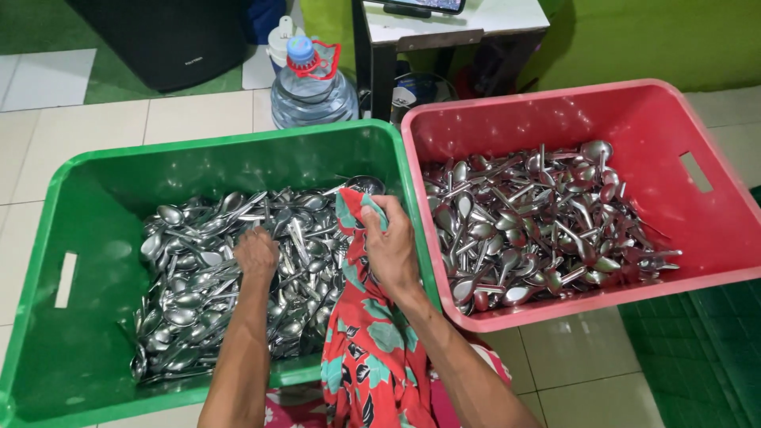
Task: Polish stainless steel spoons individually using a patterned cloth and transfer them between storage bins.
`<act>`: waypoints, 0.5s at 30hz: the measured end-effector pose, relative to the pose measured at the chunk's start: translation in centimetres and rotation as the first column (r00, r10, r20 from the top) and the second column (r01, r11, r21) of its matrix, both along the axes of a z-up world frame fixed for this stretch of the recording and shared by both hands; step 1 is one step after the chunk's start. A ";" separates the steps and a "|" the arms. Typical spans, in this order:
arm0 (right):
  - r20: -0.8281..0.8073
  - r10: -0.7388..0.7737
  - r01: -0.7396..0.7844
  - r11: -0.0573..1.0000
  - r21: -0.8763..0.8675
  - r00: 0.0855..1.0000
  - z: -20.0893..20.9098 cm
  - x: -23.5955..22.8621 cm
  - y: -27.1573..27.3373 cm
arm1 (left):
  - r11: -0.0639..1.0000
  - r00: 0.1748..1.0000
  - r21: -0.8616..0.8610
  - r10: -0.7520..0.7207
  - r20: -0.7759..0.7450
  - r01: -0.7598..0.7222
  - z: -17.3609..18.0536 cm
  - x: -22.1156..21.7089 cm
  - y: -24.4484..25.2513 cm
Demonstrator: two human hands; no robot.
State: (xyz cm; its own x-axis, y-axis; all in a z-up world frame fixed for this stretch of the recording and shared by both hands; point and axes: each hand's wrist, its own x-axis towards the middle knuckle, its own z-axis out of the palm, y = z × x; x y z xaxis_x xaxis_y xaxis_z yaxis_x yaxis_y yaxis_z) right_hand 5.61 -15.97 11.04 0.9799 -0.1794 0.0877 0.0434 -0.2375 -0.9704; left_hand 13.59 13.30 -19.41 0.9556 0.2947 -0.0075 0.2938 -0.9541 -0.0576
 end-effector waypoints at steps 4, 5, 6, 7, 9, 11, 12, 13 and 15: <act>-0.071 0.004 -0.005 1.000 -0.015 0.997 -0.5 0.4 0.3 | 0.997 0.996 0.069 -0.023 0.085 0.017 -2.1 0.0 0.0; -0.092 0.022 -0.023 1.000 -0.006 0.996 -0.5 0.5 0.3 | 0.995 0.985 0.102 -0.040 0.167 0.023 -2.3 -0.2 -0.1; -0.111 0.039 -0.039 0.999 0.005 0.993 -0.5 0.6 0.4 | 0.990 0.967 0.135 -0.060 0.248 0.027 -2.5 -0.4 -0.2; -0.111 0.037 -0.037 0.999 0.004 0.993 -0.3 0.6 0.4 | 0.990 0.967 0.135 -0.061 0.248 0.028 -2.6 -0.2 -0.1; -0.100 0.076 -0.068 0.994 0.079 0.992 0.1 0.5 0.4 | 0.976 0.904 0.200 -0.165 0.393 0.091 -2.8 -0.3 0.1; -0.119 0.076 -0.070 0.996 0.058 0.990 -1.1 0.7 0.2 | 1.000 0.980 0.017 -0.024 0.199 0.021 -0.2 0.3 -0.6; -0.146 0.077 -0.072 0.997 0.040 0.986 -1.8 0.5 0.2 | 0.985 0.996 -0.145 0.087 -0.035 -0.091 1.1 0.1 -0.8; -0.147 0.077 -0.072 0.997 0.043 0.986 -2.7 0.9 -0.1 | 0.986 0.996 -0.142 0.086 -0.036 -0.090 1.6 0.3 -1.1; -0.145 0.062 -0.064 0.998 -0.012 0.988 -4.2 1.9 -0.3 | 0.943 0.987 -0.291 0.140 -0.085 -0.159 3.3 0.4 -0.9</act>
